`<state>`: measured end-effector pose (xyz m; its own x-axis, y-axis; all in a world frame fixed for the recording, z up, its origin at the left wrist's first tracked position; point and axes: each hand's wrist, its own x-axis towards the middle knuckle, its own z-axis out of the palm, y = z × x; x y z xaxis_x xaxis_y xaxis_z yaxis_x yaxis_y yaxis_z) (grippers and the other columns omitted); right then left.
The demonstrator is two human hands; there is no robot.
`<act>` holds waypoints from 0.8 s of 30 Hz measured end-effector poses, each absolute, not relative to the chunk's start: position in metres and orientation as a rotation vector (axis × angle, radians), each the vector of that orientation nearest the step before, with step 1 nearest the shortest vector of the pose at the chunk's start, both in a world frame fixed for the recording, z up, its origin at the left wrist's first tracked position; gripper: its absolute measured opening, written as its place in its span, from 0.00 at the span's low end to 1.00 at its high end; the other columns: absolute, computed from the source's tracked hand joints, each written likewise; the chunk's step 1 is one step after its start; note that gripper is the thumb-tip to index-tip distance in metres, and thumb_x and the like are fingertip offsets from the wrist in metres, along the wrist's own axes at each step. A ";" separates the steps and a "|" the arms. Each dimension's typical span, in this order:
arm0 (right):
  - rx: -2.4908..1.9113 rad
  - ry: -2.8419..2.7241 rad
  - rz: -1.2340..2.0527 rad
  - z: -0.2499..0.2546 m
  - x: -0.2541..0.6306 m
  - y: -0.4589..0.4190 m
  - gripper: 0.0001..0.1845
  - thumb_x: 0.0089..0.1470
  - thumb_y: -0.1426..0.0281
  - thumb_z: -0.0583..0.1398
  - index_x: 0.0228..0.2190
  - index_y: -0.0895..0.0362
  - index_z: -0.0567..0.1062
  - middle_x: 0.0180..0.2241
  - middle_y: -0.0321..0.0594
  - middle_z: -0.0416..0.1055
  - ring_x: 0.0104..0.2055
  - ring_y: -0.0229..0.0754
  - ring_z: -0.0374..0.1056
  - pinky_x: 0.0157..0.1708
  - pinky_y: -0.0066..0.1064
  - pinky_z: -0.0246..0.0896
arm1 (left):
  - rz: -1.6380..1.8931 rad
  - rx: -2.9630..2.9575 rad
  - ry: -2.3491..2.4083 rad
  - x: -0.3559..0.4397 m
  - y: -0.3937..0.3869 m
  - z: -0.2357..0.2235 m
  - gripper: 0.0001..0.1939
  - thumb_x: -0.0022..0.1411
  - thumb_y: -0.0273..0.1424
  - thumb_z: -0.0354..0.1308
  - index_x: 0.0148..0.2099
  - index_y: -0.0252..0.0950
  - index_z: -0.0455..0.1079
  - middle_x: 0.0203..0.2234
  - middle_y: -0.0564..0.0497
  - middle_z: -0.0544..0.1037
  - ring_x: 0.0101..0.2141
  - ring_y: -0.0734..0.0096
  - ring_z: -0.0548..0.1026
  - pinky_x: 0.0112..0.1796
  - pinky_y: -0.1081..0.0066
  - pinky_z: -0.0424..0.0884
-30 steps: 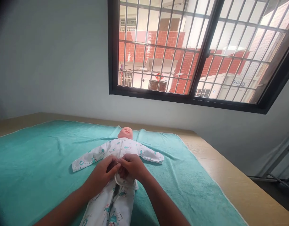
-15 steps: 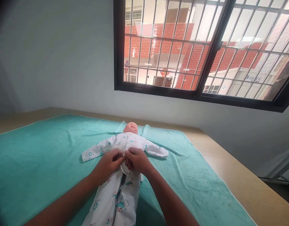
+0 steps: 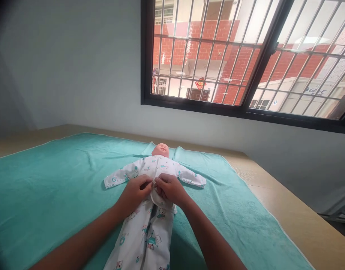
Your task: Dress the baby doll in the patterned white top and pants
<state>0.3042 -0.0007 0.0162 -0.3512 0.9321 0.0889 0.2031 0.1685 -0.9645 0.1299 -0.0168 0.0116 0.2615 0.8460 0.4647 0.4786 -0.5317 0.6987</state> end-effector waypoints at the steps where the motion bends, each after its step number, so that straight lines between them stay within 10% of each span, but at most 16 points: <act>1: -1.098 -1.713 1.229 0.016 0.305 0.000 0.19 0.57 0.55 0.58 0.24 0.57 0.69 0.17 0.30 0.65 0.14 0.29 0.54 0.14 0.23 0.46 | 1.189 2.063 1.175 0.129 -0.016 0.012 0.12 0.62 0.31 0.49 0.31 0.36 0.72 0.26 0.52 0.73 0.29 0.69 0.69 0.32 0.70 0.62; 9: -1.129 -1.654 1.236 0.024 0.304 -0.007 0.14 0.53 0.58 0.62 0.30 0.56 0.71 0.18 0.29 0.68 0.15 0.31 0.58 0.13 0.23 0.50 | 1.240 1.934 1.078 0.125 -0.016 0.007 0.10 0.63 0.31 0.52 0.32 0.36 0.72 0.29 0.52 0.74 0.32 0.69 0.70 0.35 0.69 0.65; 14: -1.081 -1.599 1.265 0.023 0.309 -0.002 0.14 0.53 0.57 0.61 0.33 0.55 0.70 0.20 0.30 0.68 0.15 0.32 0.57 0.13 0.23 0.47 | 1.582 1.993 1.144 0.119 -0.009 0.000 0.09 0.60 0.24 0.50 0.40 0.37 0.69 0.47 0.45 0.70 0.46 0.64 0.70 0.41 0.68 0.69; 18: -1.261 -1.478 0.835 0.014 0.333 0.019 0.17 0.56 0.53 0.55 0.36 0.54 0.68 0.24 0.33 0.68 0.21 0.35 0.62 0.20 0.26 0.55 | 1.536 2.189 1.647 0.088 0.021 -0.011 0.15 0.62 0.22 0.47 0.47 0.38 0.68 0.51 0.43 0.68 0.53 0.59 0.66 0.53 0.60 0.63; 24: -1.625 -1.370 0.307 -0.018 0.413 0.042 0.15 0.50 0.55 0.57 0.30 0.55 0.71 0.35 0.43 0.70 0.40 0.48 0.66 0.41 0.38 0.58 | 1.018 1.955 2.319 0.025 0.060 -0.028 0.17 0.65 0.39 0.48 0.50 0.35 0.68 0.45 0.38 0.74 0.49 0.46 0.69 0.45 0.55 0.65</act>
